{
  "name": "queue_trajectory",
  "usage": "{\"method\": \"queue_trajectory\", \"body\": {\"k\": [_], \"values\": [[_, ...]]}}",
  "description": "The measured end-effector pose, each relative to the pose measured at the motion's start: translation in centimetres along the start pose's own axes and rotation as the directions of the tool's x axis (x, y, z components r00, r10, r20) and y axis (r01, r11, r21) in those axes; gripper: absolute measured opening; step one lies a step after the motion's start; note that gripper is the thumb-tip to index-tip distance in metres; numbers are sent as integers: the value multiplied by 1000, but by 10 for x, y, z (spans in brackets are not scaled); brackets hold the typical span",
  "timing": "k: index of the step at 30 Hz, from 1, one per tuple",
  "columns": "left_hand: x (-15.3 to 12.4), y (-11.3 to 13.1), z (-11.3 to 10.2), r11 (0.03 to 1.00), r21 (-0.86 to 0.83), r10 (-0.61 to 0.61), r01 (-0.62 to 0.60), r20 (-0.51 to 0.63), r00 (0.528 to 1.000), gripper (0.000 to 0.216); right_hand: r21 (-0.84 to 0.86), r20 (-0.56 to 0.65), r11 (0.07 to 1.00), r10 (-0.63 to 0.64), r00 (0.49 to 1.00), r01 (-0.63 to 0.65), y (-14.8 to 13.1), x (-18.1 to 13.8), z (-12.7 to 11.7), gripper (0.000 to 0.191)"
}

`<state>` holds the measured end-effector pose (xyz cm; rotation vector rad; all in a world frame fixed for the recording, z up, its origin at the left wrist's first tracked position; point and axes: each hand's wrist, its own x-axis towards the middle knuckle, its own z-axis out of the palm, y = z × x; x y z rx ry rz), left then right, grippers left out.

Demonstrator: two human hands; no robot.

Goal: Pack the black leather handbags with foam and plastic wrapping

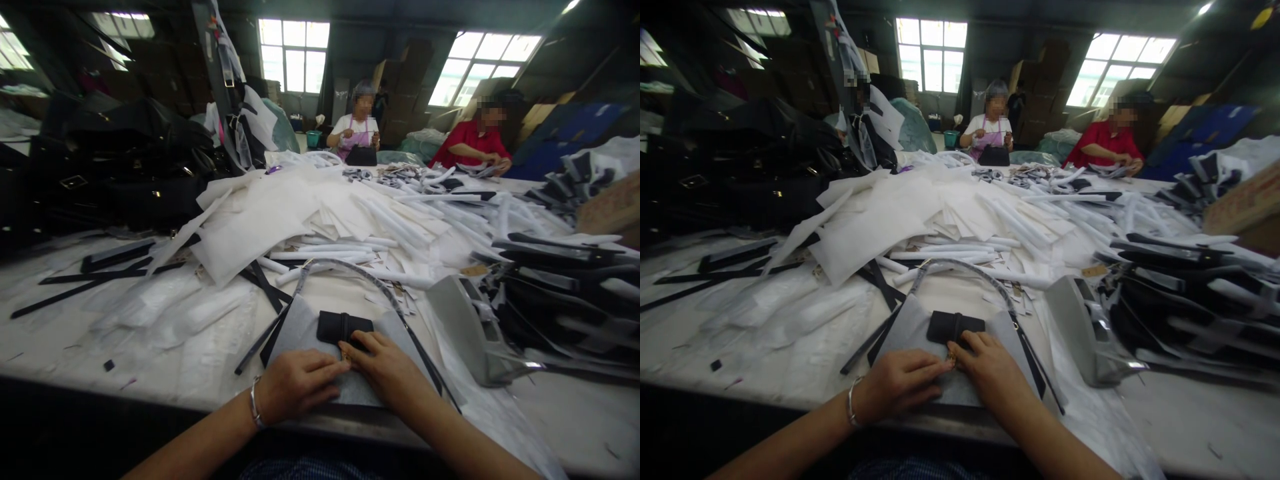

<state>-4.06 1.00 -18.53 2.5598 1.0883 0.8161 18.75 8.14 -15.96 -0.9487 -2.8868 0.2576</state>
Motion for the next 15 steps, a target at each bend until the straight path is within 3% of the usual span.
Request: {"method": "queue_trajectory", "body": {"k": [9, 15], "values": [[9, 9, -6, 995, 93, 27, -32, 56, 998, 25, 81, -17, 997, 4, 1000, -3, 7, -2, -2, 38], [9, 25, 0, 995, 95, -50, 44, 57, 997, 26, 28, -18, 1000, 7, 1000, -6, 4, -2, -1, 39]]}}
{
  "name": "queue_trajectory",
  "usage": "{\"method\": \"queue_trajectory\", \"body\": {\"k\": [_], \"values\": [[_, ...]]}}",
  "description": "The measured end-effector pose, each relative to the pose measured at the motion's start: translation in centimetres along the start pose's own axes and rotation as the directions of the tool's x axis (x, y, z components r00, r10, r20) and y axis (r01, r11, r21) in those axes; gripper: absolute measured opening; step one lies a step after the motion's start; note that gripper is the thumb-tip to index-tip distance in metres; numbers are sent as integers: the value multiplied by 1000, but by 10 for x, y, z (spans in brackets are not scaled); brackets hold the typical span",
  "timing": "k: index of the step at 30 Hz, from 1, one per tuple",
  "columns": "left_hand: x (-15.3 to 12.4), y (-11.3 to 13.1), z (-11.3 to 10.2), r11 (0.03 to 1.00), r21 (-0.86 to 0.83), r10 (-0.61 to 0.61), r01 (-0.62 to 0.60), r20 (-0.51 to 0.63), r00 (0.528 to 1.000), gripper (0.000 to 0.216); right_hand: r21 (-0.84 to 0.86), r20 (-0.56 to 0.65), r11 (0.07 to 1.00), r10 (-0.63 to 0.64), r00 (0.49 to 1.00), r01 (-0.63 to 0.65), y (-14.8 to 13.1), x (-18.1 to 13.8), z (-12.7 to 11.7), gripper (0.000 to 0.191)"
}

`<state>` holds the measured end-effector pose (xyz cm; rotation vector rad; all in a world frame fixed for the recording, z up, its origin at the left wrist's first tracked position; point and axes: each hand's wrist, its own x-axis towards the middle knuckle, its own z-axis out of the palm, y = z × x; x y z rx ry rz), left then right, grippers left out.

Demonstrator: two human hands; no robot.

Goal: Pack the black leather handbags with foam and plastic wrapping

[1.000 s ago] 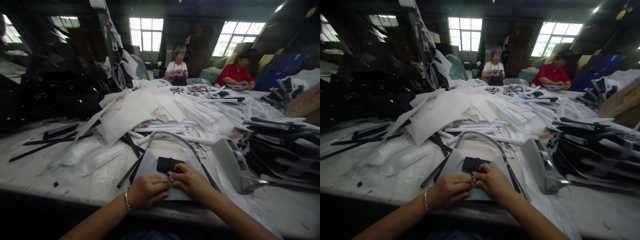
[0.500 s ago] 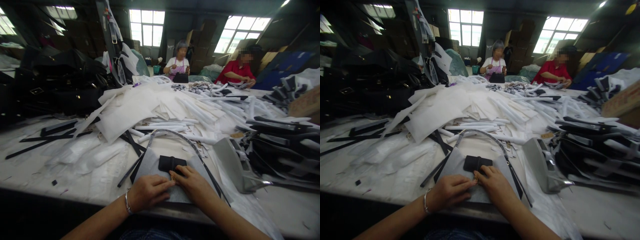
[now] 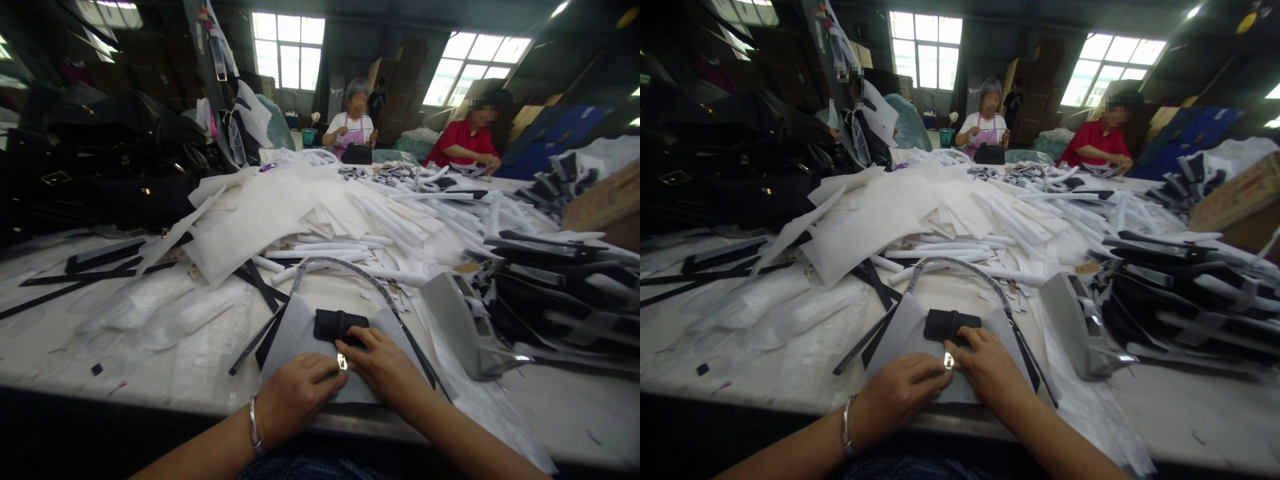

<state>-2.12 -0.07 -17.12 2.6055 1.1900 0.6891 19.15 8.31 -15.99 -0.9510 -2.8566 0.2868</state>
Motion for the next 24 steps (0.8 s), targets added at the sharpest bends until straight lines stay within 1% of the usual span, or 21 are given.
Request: {"method": "queue_trajectory", "body": {"k": [3, 5, 8, 10, 13, 16, 18, 19, 22, 24], "values": [[-1, 6, 1, 998, -40, -45, 46, 45, 998, 30, -52, 6, 999, -11, 1000, 11, -2, -1, 3, 41], [-1, 7, 0, 997, -67, -41, 45, 67, 997, 35, -72, -7, 997, -23, 1000, 23, -3, -2, 3, 39], [-1, 5, -3, 995, -92, -22, 27, 50, 999, 36, -80, -16, 994, -80, 997, 79, -4, 1, -2, 31], [-1, 4, -5, 994, -103, -26, 30, 43, 999, 36, -58, 31, 984, -166, 986, 167, -4, 7, -8, 24], [-2, 3, -5, 992, -119, -31, 38, 54, 998, 39, 1, 132, 956, -292, 947, 295, -1, 20, -17, 17], [-3, 2, -4, 989, -145, -33, 40, 53, 998, 41, 33, 177, 940, -340, 924, 340, 2, 30, -21, 16], [-4, 2, -4, 986, -162, -40, 47, 43, 998, 42, 31, 177, 950, -312, 933, 312, 1, 31, -17, 15], [-5, 1, -4, 985, -167, -46, 52, 38, 998, 42, 20, 166, 963, -270, 948, 270, -2, 30, -14, 15], [-6, 2, -3, 983, -167, -71, 77, 41, 997, 44, -20, 109, 996, -80, 991, 83, -12, 24, -5, 14], [-6, 2, -3, 982, -161, -86, 94, 51, 995, 45, -21, 92, 1000, 0, 996, 2, -17, 21, -6, 11]]}}
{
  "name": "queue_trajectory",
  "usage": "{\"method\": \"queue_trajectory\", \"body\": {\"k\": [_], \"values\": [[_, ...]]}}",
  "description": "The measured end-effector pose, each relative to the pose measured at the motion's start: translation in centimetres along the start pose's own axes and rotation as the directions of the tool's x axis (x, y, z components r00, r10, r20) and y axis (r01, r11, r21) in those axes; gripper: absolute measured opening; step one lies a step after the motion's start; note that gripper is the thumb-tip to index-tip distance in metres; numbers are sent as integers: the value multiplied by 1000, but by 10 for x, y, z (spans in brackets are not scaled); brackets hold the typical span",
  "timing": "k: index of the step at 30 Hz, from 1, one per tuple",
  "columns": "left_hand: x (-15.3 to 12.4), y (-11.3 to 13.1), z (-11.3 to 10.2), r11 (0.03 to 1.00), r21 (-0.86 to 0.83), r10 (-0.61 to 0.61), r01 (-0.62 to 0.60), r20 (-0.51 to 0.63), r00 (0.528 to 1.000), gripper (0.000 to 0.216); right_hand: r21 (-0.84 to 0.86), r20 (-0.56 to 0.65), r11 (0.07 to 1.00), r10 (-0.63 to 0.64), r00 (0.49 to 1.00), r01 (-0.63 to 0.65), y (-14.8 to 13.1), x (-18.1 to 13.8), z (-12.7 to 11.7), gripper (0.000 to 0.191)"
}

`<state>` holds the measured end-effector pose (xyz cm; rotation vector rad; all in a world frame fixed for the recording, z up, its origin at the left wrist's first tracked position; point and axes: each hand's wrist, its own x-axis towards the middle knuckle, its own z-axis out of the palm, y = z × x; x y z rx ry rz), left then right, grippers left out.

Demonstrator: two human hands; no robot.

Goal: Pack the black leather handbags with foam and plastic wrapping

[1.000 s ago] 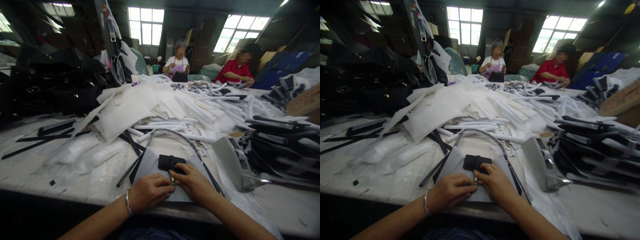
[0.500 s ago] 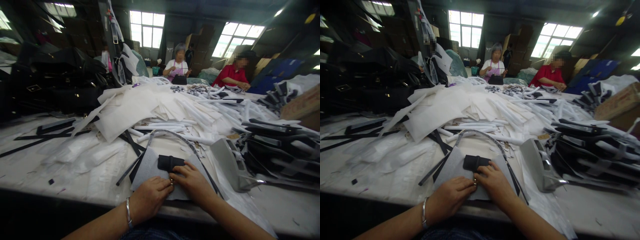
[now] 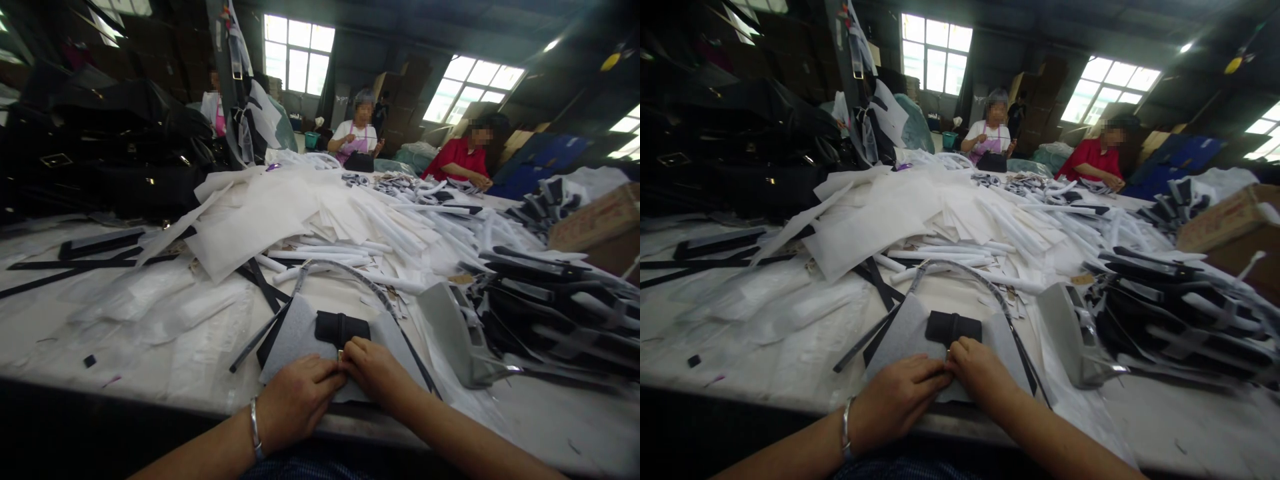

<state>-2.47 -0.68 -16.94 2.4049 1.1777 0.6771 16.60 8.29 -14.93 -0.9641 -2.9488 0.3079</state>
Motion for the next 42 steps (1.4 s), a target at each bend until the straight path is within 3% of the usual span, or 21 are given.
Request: {"method": "queue_trajectory", "body": {"k": [3, 5, 7, 10, 13, 19, 24, 27, 31, 37, 42], "values": [[0, 1, -1, 1000, 5, -14, 14, 15, 1000, 43, 26, -1, 1000, 13, 1000, -13, 6, -5, -13, 6], [1, 1, -1, 1000, 12, -20, 20, 16, 1000, 41, 22, -42, 999, 39, 998, -39, 19, -13, -20, 22], [1, 1, -1, 1000, 12, -19, 19, 3, 1000, 38, -1, -115, 995, 103, 988, -104, 35, -26, -15, 38], [1, 0, -1, 1000, 30, 1, 0, -34, 999, 38, -2, -197, 985, 166, 966, -170, 54, -44, 5, 46], [2, -1, -1, 992, 116, 54, -48, -46, 997, 43, 32, -217, 978, 210, 953, -208, 62, -47, 14, 43], [10, -7, -1, 964, 254, 107, -74, -122, 987, 34, -36, -111, 986, 157, 981, -161, 72, -19, -12, 33], [5, -31, 23, 842, 523, 303, -136, -248, 920, 28, 44, -133, 985, 170, 976, -166, 86, -17, 6, 12], [1, -39, 31, 831, 541, 292, -128, -228, 929, 30, 92, -140, 984, 167, 976, -155, 92, -17, 14, 13], [2, -34, 26, 872, 476, 217, -113, -170, 961, 30, 123, -73, 983, 144, 987, -135, 99, -10, -1, 21], [4, -22, 16, 906, 415, 143, -80, -122, 982, 36, 48, -83, 995, 90, 993, -86, 71, -25, -26, 49], [-1, -21, 10, 897, 423, 111, -125, 58, 992, 47, -76, -134, 997, -13, 991, 3, 35, -82, 17, 72]]}}
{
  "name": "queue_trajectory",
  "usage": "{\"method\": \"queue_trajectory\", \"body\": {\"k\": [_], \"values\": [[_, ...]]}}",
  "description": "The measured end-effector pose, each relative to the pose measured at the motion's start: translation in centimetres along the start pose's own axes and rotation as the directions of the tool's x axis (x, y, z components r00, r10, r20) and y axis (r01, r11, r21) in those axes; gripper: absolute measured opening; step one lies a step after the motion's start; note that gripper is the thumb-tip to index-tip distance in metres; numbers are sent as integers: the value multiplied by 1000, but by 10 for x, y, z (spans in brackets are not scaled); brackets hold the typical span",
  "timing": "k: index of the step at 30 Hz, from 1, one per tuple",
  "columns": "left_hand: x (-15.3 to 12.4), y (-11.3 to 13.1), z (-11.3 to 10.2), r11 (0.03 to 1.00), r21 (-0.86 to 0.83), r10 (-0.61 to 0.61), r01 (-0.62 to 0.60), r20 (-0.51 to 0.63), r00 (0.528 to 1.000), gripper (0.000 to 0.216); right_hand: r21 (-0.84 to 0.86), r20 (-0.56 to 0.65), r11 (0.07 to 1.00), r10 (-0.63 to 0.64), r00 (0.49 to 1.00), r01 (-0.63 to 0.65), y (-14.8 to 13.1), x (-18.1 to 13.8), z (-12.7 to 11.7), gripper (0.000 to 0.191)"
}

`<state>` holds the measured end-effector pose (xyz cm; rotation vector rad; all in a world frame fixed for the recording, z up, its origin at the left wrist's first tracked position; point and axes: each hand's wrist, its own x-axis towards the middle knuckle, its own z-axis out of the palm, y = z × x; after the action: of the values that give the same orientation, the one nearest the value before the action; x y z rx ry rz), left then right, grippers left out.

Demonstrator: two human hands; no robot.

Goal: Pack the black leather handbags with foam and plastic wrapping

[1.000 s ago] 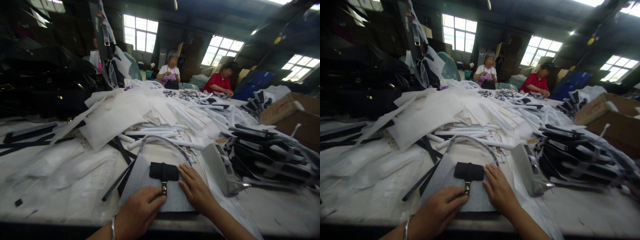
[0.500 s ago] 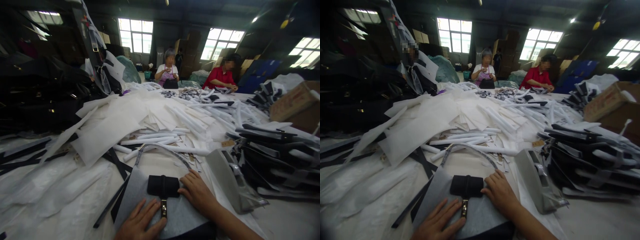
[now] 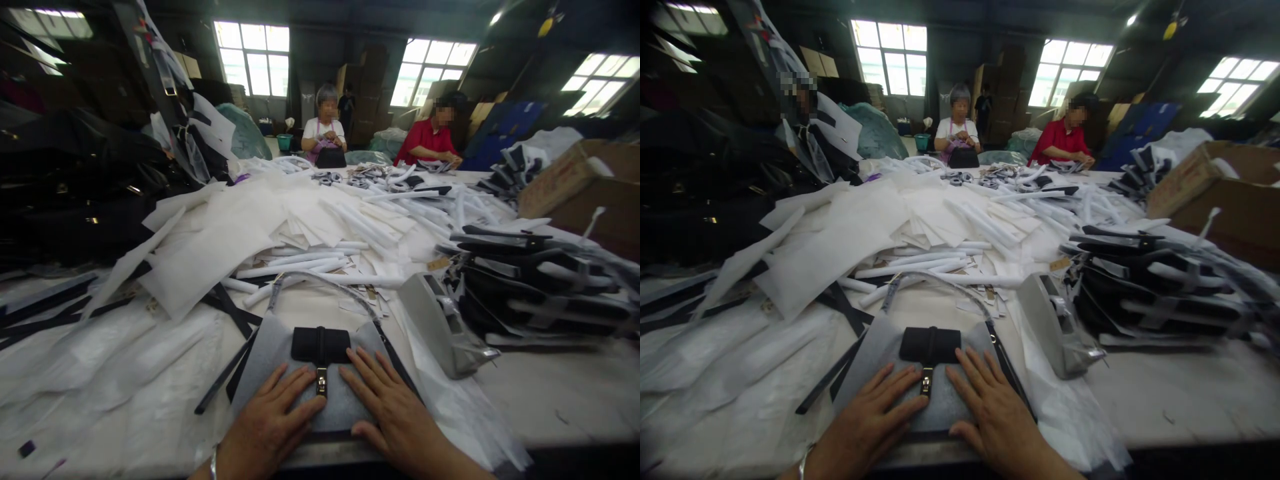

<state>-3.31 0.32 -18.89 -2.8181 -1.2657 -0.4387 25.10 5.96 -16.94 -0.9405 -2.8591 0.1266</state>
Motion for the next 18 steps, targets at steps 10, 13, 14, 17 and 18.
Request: {"method": "queue_trajectory", "body": {"k": [10, 13, 14, 17, 18], "values": [[-9, -18, -2, 989, 148, -2, -5, 49, 999, 71, -144, -185, 984, 78, 980, -105, -11, -28, 40, 72], [-14, -21, 4, 980, 194, 34, -32, -5, 999, 67, -136, -160, 984, 97, 982, -119, -11, -27, 40, 74], [-15, -19, 4, 977, 209, 31, -29, -7, 999, 65, -130, -151, 983, 106, 983, -126, -11, -27, 40, 75], [-14, -4, -2, 964, 263, -19, 20, -9, 1000, 58, -102, -126, 985, 124, 984, -137, -11, -26, 38, 79], [-13, 2, -6, 958, 285, -33, 37, -19, 999, 59, -90, -118, 987, 125, 985, -136, -10, -26, 38, 80]]}}
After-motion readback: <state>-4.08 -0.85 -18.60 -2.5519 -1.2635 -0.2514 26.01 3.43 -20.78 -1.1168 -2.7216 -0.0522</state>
